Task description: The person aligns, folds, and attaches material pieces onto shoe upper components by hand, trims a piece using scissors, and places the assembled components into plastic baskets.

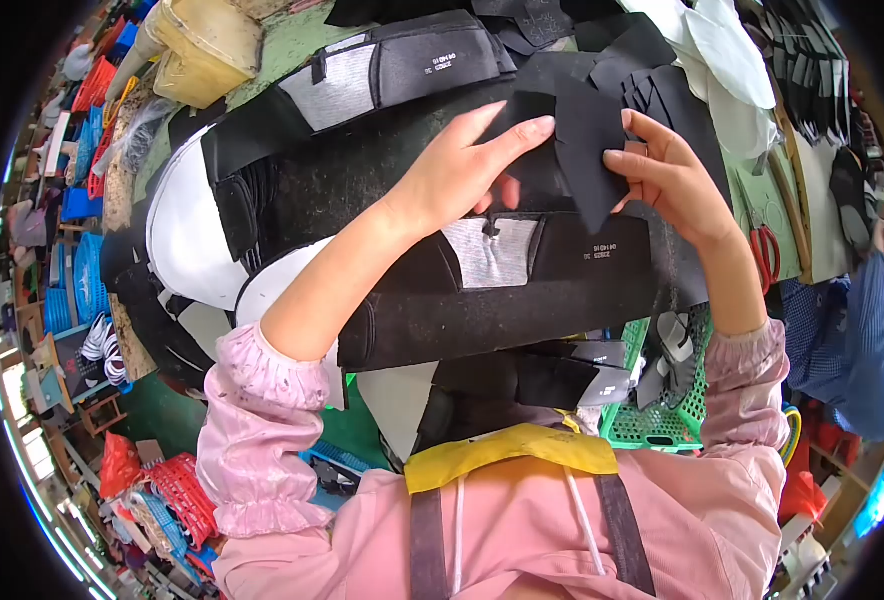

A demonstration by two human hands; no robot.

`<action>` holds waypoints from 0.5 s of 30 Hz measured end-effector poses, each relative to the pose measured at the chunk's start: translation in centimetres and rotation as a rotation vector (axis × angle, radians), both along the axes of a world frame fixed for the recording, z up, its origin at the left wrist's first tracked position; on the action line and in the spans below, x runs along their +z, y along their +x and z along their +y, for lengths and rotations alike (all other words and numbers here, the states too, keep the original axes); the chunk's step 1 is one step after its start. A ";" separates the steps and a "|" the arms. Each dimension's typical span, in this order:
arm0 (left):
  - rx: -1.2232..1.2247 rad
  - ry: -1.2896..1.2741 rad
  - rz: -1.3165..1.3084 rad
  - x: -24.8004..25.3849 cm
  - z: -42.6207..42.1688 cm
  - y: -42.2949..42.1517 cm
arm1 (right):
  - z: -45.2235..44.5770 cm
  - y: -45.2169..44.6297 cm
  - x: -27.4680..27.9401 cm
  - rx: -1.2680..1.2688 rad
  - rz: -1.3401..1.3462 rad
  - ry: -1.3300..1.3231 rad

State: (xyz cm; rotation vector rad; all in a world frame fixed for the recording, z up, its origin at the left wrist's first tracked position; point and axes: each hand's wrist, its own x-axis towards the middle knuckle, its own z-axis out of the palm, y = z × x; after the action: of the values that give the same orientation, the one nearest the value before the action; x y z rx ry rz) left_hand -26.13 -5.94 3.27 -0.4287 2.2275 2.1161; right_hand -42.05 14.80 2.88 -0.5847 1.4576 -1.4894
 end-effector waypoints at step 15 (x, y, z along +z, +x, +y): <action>0.062 0.090 -0.083 1.9 -0.6 2.2 | -1.0 4.4 3.6 -0.062 1.436 -0.101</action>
State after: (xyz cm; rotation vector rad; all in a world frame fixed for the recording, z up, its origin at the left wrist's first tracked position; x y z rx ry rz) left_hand -23.90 -6.56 5.22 -0.5770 2.0917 2.1756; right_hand -37.66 13.83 6.44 -1.9153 2.4094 -1.1174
